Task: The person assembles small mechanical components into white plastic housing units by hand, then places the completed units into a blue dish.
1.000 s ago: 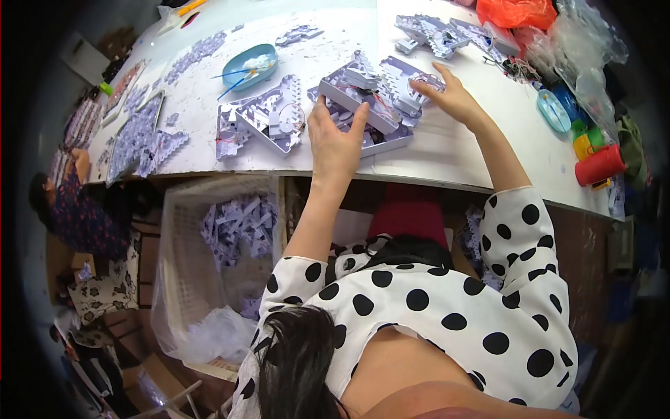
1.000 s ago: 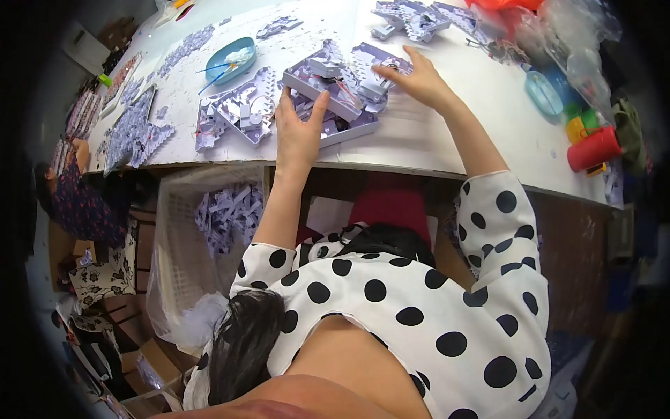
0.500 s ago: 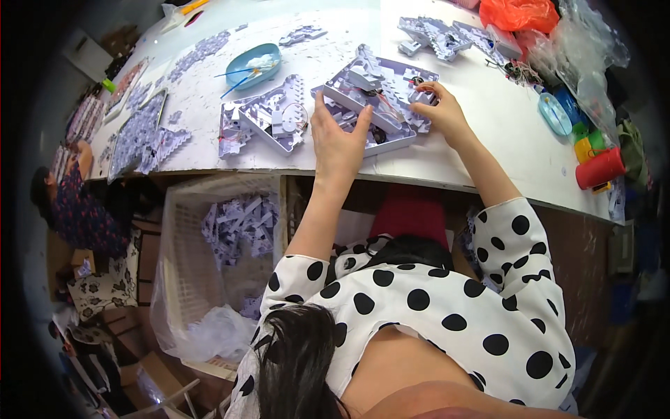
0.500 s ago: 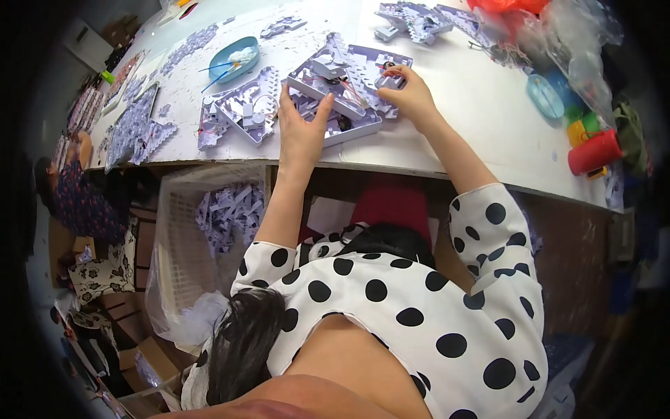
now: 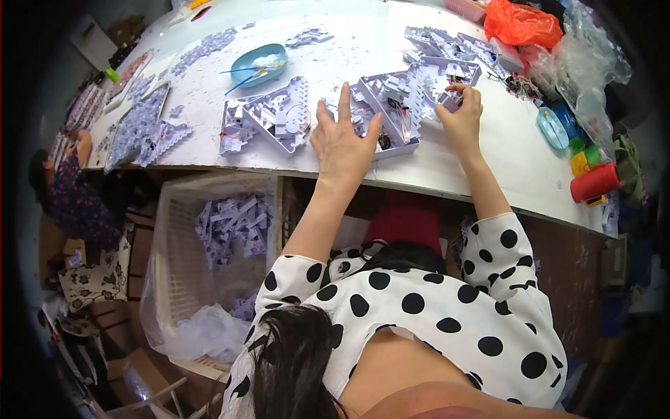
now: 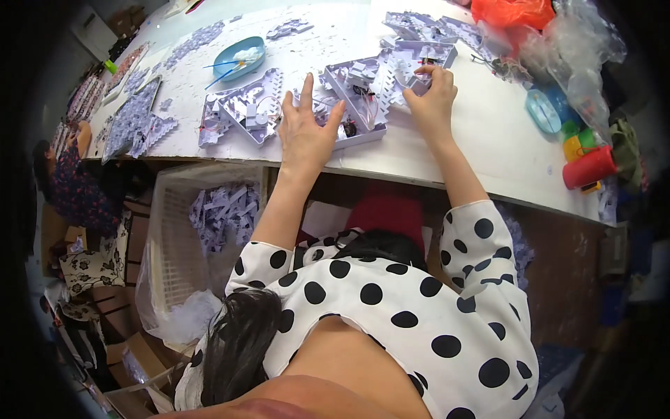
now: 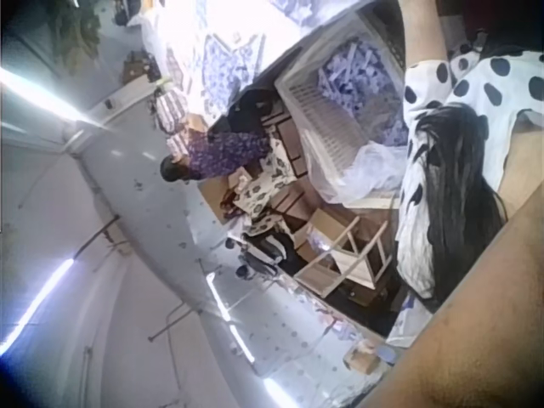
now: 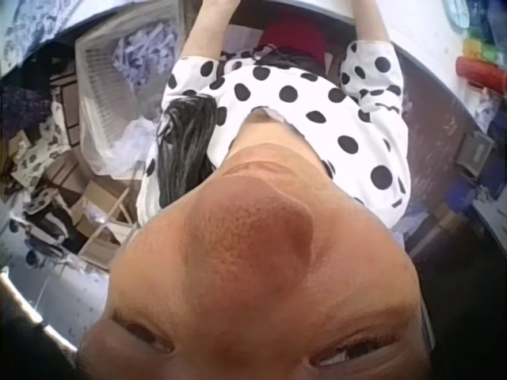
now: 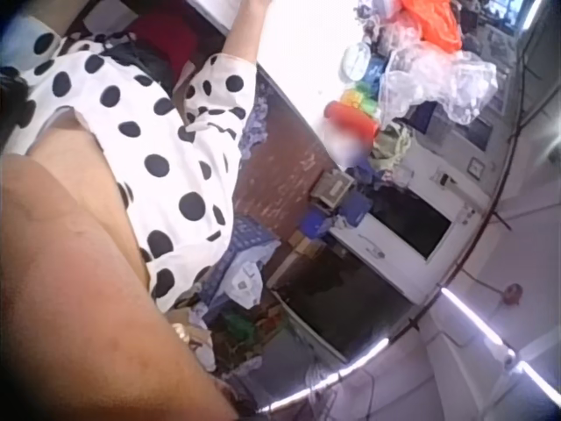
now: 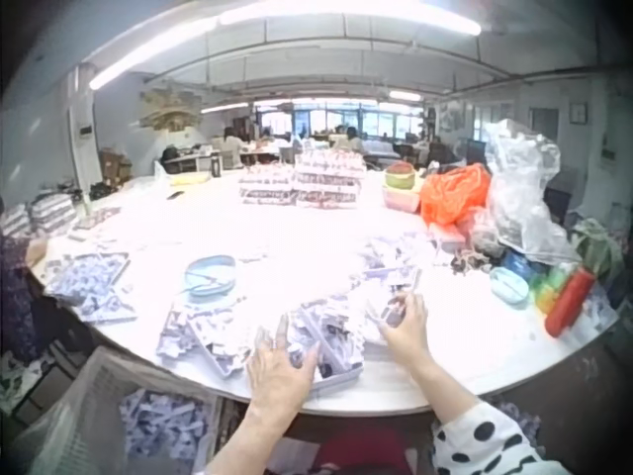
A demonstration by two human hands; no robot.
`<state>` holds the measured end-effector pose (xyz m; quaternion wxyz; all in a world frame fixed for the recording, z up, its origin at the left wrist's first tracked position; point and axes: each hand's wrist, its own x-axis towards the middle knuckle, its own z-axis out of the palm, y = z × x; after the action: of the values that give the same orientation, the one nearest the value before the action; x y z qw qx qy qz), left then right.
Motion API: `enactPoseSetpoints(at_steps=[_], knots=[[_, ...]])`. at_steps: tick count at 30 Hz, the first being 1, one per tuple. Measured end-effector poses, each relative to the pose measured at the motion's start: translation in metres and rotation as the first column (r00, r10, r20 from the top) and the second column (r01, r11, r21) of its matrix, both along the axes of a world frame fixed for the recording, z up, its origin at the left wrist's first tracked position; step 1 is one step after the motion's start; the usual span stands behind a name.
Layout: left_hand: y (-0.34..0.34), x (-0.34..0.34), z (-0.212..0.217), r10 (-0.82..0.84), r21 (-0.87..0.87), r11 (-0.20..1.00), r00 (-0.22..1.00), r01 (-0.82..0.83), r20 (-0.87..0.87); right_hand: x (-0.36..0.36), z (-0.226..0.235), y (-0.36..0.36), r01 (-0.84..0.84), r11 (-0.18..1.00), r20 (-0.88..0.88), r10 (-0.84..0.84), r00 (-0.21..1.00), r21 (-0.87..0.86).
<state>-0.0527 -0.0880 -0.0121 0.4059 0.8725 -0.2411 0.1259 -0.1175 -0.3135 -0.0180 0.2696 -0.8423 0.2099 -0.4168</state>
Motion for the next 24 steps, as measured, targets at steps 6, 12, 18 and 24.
enactPoseSetpoints(at_steps=[6, 12, 18, 24], knots=[[-0.027, 0.038, 0.029, -0.034, 0.075, 0.997, 0.979, 0.019, 0.203, -0.009, -0.002, 0.007, -0.169, 0.984, -0.013, 0.170, 0.985, 0.053], [-0.048, 0.079, 0.049, -0.176, 0.179, 0.956, 0.943, 0.232, -0.282, -0.023, -0.009, 0.004, -0.126, 0.964, 0.015, 0.126, 0.992, 0.234], [-0.042, 0.058, 0.062, -0.301, 0.071, 0.936, 0.886, 0.346, -0.352, -0.030, 0.000, 0.007, -0.033, 0.986, 0.189, 0.001, 0.982, 0.166], [-0.055, 0.078, 0.039, -0.343, -0.270, 0.932, 0.829, 0.242, -0.441, -0.021, 0.032, 0.015, -0.477, 0.778, 0.485, 0.257, 0.836, 0.409]])
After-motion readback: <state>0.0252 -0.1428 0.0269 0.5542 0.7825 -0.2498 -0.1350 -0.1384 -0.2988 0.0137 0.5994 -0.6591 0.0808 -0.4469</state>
